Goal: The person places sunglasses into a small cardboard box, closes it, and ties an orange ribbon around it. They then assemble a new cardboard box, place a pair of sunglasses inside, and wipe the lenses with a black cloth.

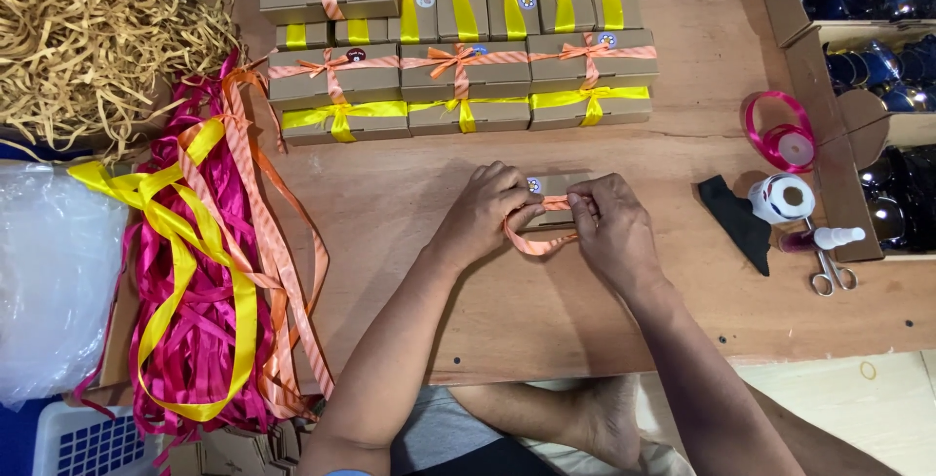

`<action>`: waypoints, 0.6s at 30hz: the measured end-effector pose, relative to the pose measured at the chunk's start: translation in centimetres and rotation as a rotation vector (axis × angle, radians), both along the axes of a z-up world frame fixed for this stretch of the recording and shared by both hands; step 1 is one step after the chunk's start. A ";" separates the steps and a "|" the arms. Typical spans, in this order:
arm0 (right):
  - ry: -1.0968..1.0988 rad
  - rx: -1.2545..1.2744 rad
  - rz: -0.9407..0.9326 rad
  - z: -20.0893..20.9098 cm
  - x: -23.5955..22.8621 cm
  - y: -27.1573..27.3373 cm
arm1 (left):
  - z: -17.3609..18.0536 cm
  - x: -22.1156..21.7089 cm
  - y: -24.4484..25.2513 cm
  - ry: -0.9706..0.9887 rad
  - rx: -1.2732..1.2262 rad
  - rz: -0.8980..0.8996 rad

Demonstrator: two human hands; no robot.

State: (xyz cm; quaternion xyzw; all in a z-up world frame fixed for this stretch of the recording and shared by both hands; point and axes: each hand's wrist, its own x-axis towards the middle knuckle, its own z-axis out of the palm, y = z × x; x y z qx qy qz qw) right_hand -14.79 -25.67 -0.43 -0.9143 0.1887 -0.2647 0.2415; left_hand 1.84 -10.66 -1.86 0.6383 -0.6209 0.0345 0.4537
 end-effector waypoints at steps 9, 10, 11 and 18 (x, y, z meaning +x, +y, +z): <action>0.008 -0.169 -0.057 -1.1 0.4 0.6 | 0.4 0.9 0.2 -0.015 -0.066 0.053; 0.008 -0.170 -0.057 -1.2 0.4 0.5 | 0.4 0.9 0.2 -0.015 -0.067 0.053; -0.061 -0.190 -0.064 -1.2 0.4 0.5 | 0.4 0.9 0.2 0.003 -0.050 0.056; -0.293 -0.137 -0.108 -2.4 0.6 0.8 | 0.2 0.9 -0.1 0.085 -0.045 0.064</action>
